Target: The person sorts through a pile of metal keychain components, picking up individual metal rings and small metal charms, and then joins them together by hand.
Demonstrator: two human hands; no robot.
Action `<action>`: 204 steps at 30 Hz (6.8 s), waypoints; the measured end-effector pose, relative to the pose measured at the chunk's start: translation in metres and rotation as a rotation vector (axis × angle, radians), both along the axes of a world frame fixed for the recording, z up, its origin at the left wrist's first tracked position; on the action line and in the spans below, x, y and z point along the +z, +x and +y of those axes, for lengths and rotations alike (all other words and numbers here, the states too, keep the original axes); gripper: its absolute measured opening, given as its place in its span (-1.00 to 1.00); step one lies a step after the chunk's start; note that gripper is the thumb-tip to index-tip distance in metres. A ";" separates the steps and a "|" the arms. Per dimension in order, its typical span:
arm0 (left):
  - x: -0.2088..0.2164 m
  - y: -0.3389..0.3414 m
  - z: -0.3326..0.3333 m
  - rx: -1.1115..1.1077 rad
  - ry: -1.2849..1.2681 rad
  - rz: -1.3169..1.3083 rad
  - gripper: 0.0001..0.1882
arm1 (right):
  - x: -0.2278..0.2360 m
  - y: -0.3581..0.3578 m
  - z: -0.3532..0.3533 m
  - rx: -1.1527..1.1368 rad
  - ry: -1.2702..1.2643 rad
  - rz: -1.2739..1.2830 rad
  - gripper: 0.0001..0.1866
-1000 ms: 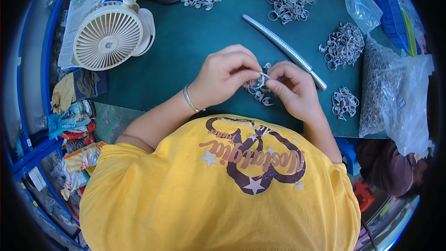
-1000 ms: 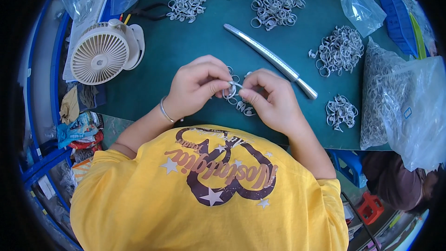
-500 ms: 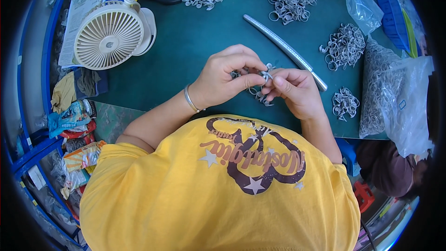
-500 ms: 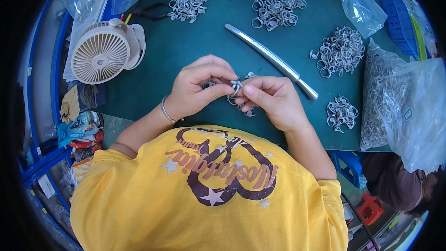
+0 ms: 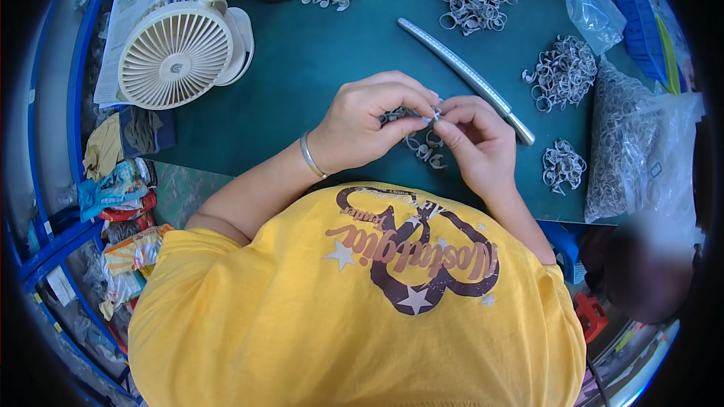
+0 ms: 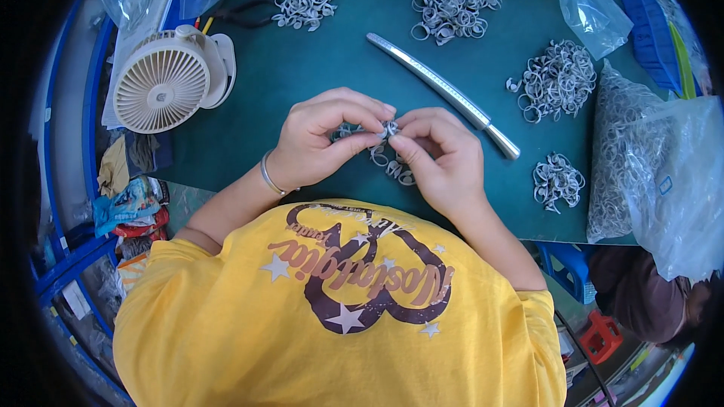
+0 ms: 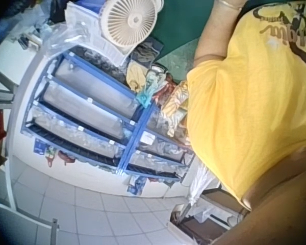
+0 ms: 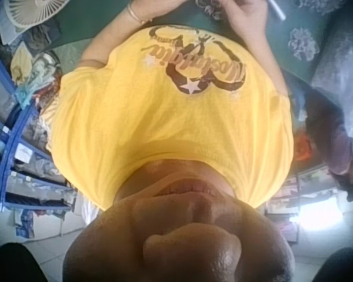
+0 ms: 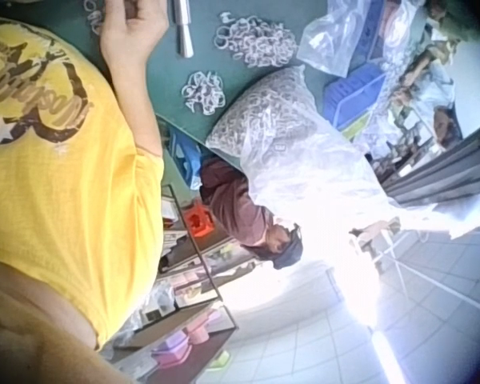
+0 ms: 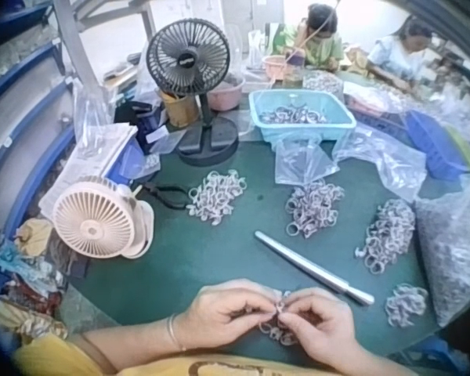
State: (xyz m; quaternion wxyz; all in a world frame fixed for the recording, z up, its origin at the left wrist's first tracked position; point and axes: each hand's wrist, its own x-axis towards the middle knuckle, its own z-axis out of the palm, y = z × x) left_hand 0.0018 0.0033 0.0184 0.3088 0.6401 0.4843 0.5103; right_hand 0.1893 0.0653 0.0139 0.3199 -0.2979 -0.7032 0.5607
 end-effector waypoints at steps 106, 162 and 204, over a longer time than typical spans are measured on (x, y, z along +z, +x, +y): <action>-0.001 0.004 -0.007 -0.099 -0.015 0.178 -0.85 | 0.004 0.001 0.018 -0.051 -0.633 0.095 -0.84; -0.002 -0.008 -0.013 0.178 -0.479 -0.533 -0.90 | 0.018 0.088 0.018 -0.331 0.831 -0.469 -0.77; 0.001 0.003 -0.012 0.127 0.253 0.296 -0.77 | 0.000 0.009 0.006 0.176 -0.108 0.036 -0.91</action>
